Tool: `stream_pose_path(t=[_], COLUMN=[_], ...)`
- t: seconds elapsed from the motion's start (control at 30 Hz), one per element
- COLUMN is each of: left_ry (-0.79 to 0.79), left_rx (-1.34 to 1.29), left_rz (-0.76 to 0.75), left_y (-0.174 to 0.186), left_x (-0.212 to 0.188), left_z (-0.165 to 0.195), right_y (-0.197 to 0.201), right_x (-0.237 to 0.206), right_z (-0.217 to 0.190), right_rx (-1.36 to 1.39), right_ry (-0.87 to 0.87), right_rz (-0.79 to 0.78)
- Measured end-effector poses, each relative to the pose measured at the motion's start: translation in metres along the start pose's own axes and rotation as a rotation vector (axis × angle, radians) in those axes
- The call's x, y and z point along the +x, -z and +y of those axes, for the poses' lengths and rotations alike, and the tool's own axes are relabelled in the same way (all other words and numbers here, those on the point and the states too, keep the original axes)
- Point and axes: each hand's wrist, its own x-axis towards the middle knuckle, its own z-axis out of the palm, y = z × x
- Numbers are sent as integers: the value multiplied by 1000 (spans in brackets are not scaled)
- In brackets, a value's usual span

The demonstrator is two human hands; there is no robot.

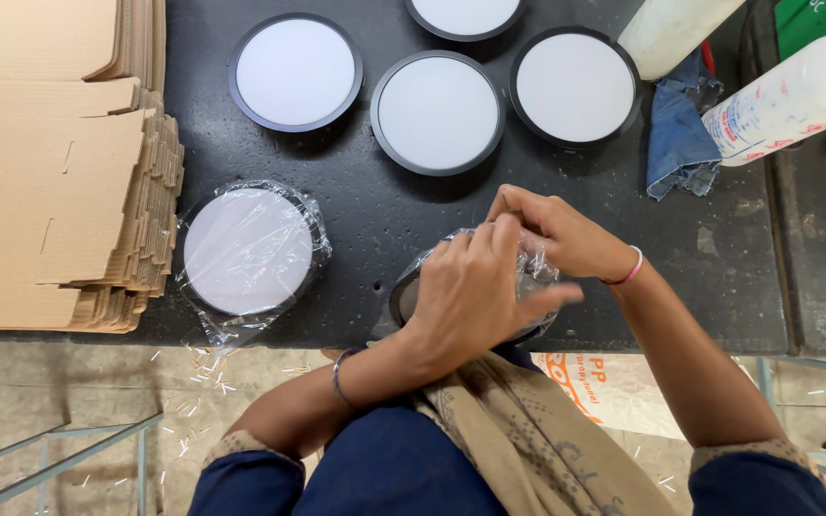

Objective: The person wipes the white diffuser surfaces of several round ceiling light fixtures with a blue cloth, occasionally applying liquid from a bottle. After cleaning, the person wraps each fixture individually in clear plastic film and places them on the table.

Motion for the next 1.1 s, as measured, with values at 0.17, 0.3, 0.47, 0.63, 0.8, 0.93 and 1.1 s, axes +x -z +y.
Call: stream_pose_path(t=[0.17,0.3,0.47,0.63,0.8,0.93,1.1], left_ry=[19,99,259,47,-48,-95,-56], left_rx=[-39,-338,-609,-637,-386,-382,-448], left_rz=[-10,-96,-274,-242,-273,-310,-279], left_y=[-11,-2,6,10,18,23,19], left_x=[6,15,18,18,13,12,6], left_z=[-29,-60,-78,-83,-81,-85,-94], right_y=[-1,-3,-5,-6,-5,-2,-6], right_x=[-4,-4,0,1,0,-4,-18], right_z=[2,1,-4,-8,-14,-22,-27], right_rx=[18,60,33,32,16,-56,-70], right_ry=[60,47,-23,-6,-87,-80,-84], right_rz=[15,6,22,29,28,-8,-48])
